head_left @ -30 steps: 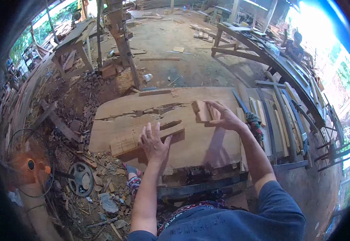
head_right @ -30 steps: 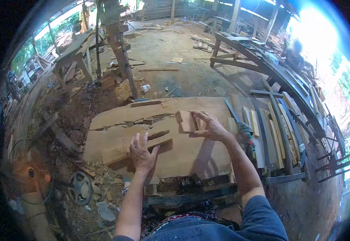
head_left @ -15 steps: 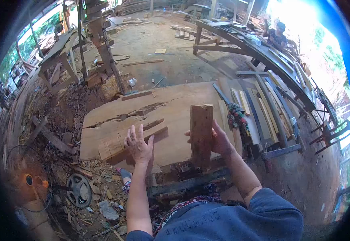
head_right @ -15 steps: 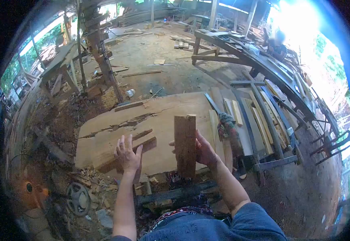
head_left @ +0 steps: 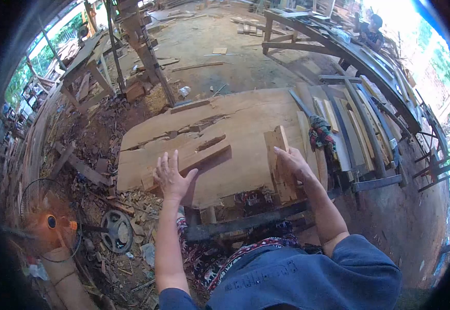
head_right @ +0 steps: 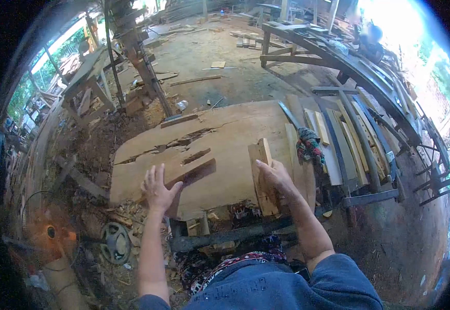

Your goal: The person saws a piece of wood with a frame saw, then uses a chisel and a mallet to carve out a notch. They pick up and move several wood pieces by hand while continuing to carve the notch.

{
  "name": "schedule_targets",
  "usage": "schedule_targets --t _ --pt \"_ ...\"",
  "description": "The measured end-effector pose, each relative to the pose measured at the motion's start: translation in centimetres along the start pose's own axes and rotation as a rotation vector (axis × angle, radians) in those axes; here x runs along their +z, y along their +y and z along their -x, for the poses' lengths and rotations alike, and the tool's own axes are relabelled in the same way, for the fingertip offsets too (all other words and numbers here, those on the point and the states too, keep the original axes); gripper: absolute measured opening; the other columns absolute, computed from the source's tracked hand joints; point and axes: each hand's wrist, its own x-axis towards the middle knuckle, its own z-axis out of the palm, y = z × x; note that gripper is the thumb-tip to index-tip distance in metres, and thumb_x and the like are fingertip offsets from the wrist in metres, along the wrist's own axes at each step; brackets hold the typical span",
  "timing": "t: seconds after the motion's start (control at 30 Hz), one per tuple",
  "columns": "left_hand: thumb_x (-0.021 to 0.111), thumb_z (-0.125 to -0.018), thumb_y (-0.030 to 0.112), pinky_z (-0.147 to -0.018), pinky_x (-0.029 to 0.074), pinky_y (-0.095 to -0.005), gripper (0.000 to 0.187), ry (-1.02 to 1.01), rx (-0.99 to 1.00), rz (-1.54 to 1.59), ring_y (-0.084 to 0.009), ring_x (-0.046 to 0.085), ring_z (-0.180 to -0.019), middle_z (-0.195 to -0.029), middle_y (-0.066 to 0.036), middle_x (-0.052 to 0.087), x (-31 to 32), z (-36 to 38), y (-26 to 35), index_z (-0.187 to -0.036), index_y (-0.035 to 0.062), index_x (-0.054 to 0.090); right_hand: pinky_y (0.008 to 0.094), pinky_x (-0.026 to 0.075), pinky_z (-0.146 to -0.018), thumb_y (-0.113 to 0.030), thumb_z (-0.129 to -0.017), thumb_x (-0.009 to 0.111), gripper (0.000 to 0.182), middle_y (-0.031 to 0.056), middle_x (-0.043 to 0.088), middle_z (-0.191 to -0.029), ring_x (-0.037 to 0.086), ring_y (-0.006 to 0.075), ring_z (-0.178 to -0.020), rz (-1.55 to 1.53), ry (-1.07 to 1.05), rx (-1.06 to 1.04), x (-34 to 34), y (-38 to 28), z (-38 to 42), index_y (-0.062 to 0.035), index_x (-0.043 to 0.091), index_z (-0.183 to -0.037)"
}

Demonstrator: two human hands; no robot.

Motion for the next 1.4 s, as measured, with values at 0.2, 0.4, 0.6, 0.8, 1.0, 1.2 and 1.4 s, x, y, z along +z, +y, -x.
schedule_targets --t 0.2,0.4,0.6,0.8,1.0,1.2,1.4 --pt "0.075 -0.068 0.061 -0.11 0.02 -0.0577 0.095 -0.064 0.031 -0.039 -0.0344 0.029 -0.138 -0.146 -0.015 0.037 -0.6 -1.9 -1.9 -0.145 0.019 0.039 0.0369 0.052 -0.068 -0.05 -0.086 0.067 0.054 0.0119 0.069 -0.081 0.067 0.0223 -0.075 0.347 0.178 -0.054 0.2 -0.2 -0.8 0.0034 0.066 -0.094" --pt "0.077 -0.061 0.066 -0.107 0.031 -0.052 0.091 -0.177 0.007 0.017 -0.0358 0.042 -0.127 -0.13 -0.015 0.051 -3.8 -2.1 0.1 -0.131 0.0149 0.052 0.0393 0.053 -0.073 -0.052 -0.08 0.071 0.056 0.0177 0.07 -0.079 0.07 0.0279 -0.079 0.659 0.241 -0.104 0.1 -2.0 0.7 0.0032 0.07 -0.09" --pt "0.076 -0.064 0.067 -0.098 0.042 -0.0456 0.083 -0.314 -0.046 0.168 -0.0342 0.054 -0.114 -0.115 -0.017 0.062 -4.8 -2.0 0.7 -0.123 0.01 0.061 0.0412 0.053 -0.073 -0.046 -0.08 0.072 0.05 0.02 0.069 -0.079 0.069 0.0313 -0.078 0.553 0.241 -0.105 -1.7 -0.9 0.6 0.0026 0.07 -0.091" --pt "0.078 -0.068 0.059 -0.097 0.045 -0.0425 0.075 -0.677 -0.191 0.641 -0.0313 0.056 -0.114 -0.116 -0.016 0.062 -6.5 -2.5 2.3 -0.121 0.0079 0.064 0.0453 0.041 -0.097 -0.044 -0.079 0.072 0.065 0.0217 0.053 -0.123 0.05 0.0377 -0.115 0.982 0.466 -0.32 -0.5 -0.1 1.4 -0.0043 0.054 -0.127" --pt "0.079 -0.067 0.06 -0.097 0.045 -0.0426 0.079 -0.484 0.023 0.18 -0.032 0.053 -0.114 -0.12 -0.018 0.052 -6.4 -1.1 5.1 -0.123 0.006 0.063 0.0538 0.032 -0.103 -0.05 -0.08 0.068 0.086 0.0212 0.041 -0.137 0.038 0.0374 -0.126 1.038 0.468 -0.253 1.8 2.2 2.0 -0.0086 0.033 -0.146" --pt "0.071 -0.078 0.056 -0.091 0.047 -0.0446 0.064 -0.454 0.128 0.225 -0.0368 0.057 -0.104 -0.109 -0.021 0.056 -6.0 -1.4 4.3 -0.114 0.0048 0.065 0.0521 0.031 -0.103 -0.048 -0.081 0.067 0.083 0.021 0.043 -0.135 0.038 0.037 -0.125 1.056 0.496 -0.282 1.9 2.3 2.0 -0.0073 0.035 -0.146" --pt "0.051 -0.096 0.046 -0.082 0.048 -0.0478 0.04 -0.203 0.303 0.305 -0.0399 0.063 -0.094 -0.101 -0.015 0.066 -4.0 -3.4 2.9 -0.103 0.0097 0.067 0.0514 0.032 -0.103 -0.047 -0.081 0.067 0.081 0.0198 0.045 -0.132 0.039 0.0367 -0.125 1.003 0.47 -0.29 1.7 1.5 2.6 -0.0054 0.037 -0.144"
